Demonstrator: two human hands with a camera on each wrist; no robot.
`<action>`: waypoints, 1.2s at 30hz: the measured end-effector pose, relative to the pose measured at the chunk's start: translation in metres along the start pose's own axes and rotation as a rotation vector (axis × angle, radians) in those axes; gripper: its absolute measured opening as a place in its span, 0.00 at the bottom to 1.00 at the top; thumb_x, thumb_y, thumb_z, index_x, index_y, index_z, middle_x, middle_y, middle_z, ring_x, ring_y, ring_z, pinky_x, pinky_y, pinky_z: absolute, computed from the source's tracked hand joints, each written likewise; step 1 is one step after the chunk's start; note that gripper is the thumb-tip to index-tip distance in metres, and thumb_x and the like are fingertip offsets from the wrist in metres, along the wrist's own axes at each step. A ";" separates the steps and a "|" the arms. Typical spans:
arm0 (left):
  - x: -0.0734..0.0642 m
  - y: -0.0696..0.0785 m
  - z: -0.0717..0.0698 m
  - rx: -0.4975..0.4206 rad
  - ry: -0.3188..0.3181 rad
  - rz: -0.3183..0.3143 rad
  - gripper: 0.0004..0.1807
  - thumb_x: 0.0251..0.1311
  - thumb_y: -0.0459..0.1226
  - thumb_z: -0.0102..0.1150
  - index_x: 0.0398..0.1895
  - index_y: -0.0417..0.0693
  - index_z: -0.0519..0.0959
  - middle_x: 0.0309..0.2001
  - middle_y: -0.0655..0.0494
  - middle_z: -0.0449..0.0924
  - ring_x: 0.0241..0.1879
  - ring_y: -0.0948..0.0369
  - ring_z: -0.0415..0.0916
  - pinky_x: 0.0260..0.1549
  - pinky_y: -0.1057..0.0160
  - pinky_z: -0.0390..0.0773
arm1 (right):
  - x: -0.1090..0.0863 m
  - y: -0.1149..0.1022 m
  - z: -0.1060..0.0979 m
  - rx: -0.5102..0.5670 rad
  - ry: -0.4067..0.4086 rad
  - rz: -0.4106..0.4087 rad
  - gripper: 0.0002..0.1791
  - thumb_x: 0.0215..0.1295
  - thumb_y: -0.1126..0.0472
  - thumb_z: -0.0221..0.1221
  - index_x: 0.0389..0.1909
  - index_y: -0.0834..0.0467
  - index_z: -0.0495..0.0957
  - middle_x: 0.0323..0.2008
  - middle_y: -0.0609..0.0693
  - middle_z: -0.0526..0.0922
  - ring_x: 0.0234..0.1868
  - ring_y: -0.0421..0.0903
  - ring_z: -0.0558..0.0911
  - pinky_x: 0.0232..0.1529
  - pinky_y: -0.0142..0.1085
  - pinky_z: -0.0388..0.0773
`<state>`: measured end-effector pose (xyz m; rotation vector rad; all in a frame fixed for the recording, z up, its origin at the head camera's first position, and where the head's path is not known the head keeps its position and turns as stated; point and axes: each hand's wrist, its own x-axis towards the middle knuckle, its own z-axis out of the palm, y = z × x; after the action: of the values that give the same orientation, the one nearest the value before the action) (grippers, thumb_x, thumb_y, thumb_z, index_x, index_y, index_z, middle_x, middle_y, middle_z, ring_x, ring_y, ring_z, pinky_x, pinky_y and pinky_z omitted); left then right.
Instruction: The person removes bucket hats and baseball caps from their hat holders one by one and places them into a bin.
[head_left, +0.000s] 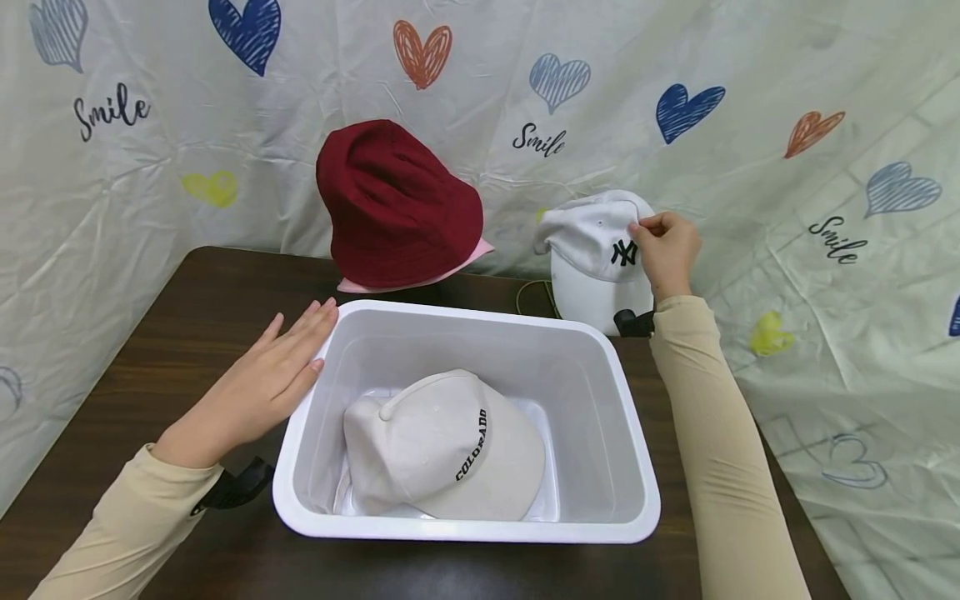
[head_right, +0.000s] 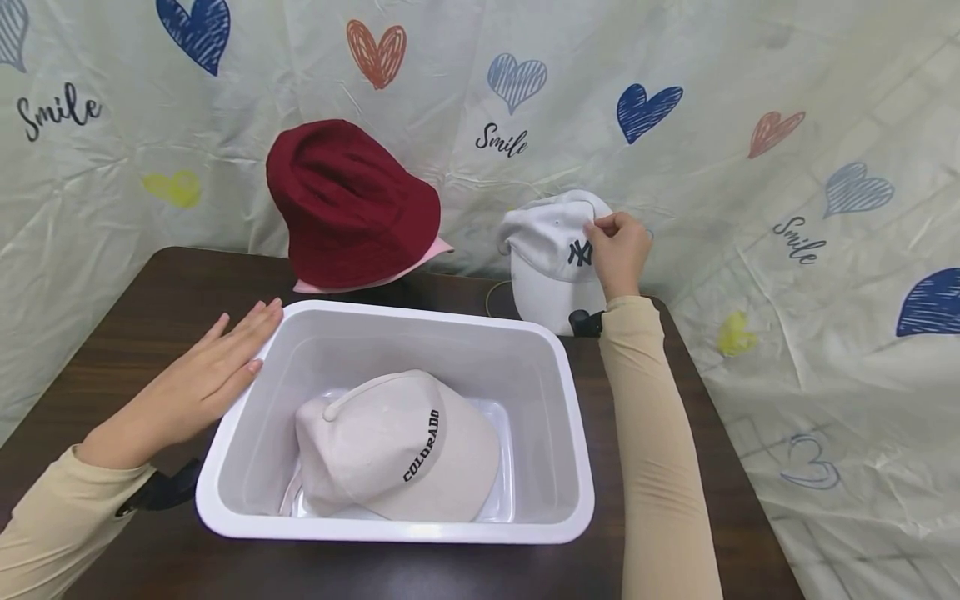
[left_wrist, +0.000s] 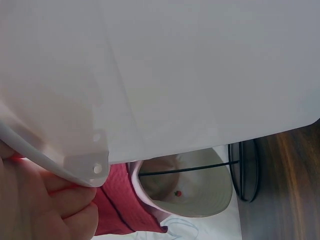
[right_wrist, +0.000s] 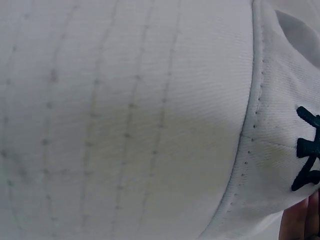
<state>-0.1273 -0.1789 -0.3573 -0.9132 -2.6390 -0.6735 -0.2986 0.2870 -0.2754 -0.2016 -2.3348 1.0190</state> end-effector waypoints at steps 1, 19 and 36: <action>0.000 0.000 0.000 0.001 0.000 -0.001 0.30 0.70 0.40 0.42 0.73 0.42 0.52 0.72 0.46 0.50 0.72 0.53 0.47 0.68 0.47 0.42 | 0.000 0.000 0.000 -0.006 0.002 -0.008 0.09 0.58 0.64 0.64 0.33 0.68 0.81 0.17 0.33 0.69 0.21 0.29 0.68 0.25 0.23 0.66; 0.001 0.001 0.001 -0.004 -0.008 0.005 0.30 0.70 0.39 0.42 0.73 0.41 0.52 0.73 0.46 0.50 0.72 0.52 0.45 0.68 0.47 0.41 | 0.001 0.000 -0.006 0.039 0.022 0.006 0.08 0.63 0.61 0.61 0.33 0.63 0.77 0.22 0.39 0.71 0.26 0.32 0.69 0.29 0.25 0.65; 0.000 0.001 0.000 -0.003 -0.008 -0.001 0.30 0.70 0.39 0.42 0.73 0.41 0.51 0.72 0.45 0.50 0.72 0.51 0.46 0.68 0.46 0.41 | 0.000 -0.012 -0.010 0.117 0.011 0.006 0.06 0.66 0.58 0.57 0.31 0.53 0.72 0.30 0.40 0.70 0.33 0.34 0.70 0.34 0.28 0.67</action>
<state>-0.1271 -0.1781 -0.3574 -0.9167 -2.6468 -0.6752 -0.2918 0.2853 -0.2612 -0.1687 -2.2581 1.1504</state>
